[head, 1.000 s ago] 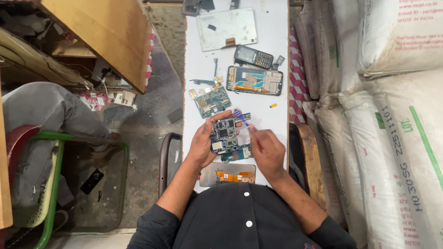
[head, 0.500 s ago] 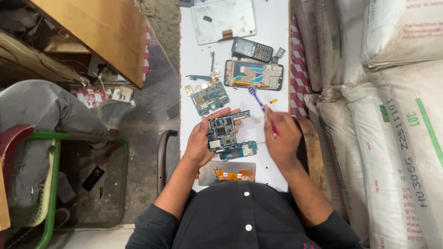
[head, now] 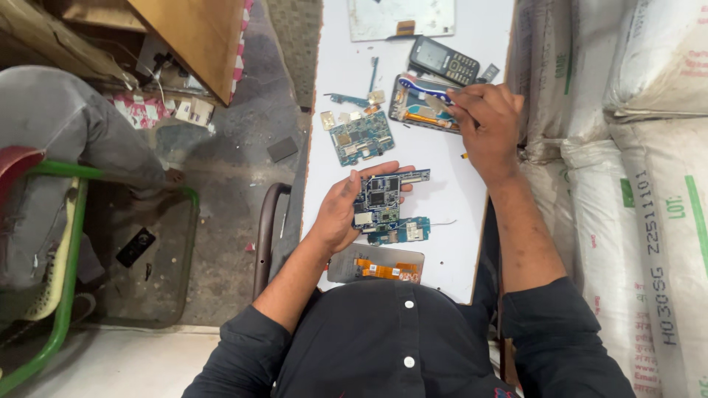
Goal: The person cleans a blue circuit board with a toothbrush, then uses a small screwdriver to probe and adjust components on the board. The person handles the board and tools with both hands while seated at a cluttered workbench.
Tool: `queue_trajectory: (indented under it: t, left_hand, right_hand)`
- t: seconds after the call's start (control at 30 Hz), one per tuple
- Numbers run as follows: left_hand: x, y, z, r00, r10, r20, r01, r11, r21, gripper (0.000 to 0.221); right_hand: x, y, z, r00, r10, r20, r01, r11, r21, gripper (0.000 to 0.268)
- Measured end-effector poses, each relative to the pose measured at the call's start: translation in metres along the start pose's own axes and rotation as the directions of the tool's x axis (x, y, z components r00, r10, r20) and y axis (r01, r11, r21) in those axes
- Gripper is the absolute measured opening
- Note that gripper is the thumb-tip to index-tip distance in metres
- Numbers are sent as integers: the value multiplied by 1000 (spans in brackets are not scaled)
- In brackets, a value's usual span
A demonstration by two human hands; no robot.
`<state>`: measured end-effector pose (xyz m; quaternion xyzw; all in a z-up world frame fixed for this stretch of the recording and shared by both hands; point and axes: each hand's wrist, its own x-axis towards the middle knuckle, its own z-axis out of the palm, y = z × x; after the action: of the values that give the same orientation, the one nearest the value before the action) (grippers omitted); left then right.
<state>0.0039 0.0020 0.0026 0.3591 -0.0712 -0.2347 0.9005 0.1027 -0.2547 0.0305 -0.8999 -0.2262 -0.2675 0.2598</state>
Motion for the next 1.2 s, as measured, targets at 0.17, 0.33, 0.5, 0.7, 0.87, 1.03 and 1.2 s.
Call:
queue_trajectory:
  t: [0.17, 0.33, 0.5, 0.7, 0.87, 1.03, 1.2]
  left_hand:
    - [-1, -1, -3, 1000, -11, 18, 11, 1000, -18, 88]
    - [0, -2, -6, 1000, 4, 30, -4, 1000, -20, 85]
    - [-1, -2, -7, 1000, 1, 17, -1, 1000, 11, 83]
    - [-1, -2, -6, 1000, 3, 26, -2, 1000, -11, 80]
    - [0, 0, -4, 1000, -3, 16, 3, 1000, -13, 80]
    - [-2, -3, -6, 999, 33, 40, -33, 999, -12, 81]
    - [0, -10, -13, 1000, -5, 28, 7, 997, -76, 80]
  right_hand:
    - [1, 3, 7, 999, -43, -4, 43, 996, -75, 18]
    - [-6, -2, 4, 999, -36, 36, 39, 994, -102, 25]
    - [-14, -17, 2, 999, -43, -23, 38, 981, -191, 22]
    - [-15, -27, 4, 997, -41, 71, 55, 977, -207, 33]
    - [-12, -35, 7, 999, -18, 47, 26, 981, -190, 21]
    - [-15, -34, 0, 999, -41, -24, 39, 994, -106, 17]
    - [-59, -42, -21, 935, 288, -208, -169, 875, 454, 16]
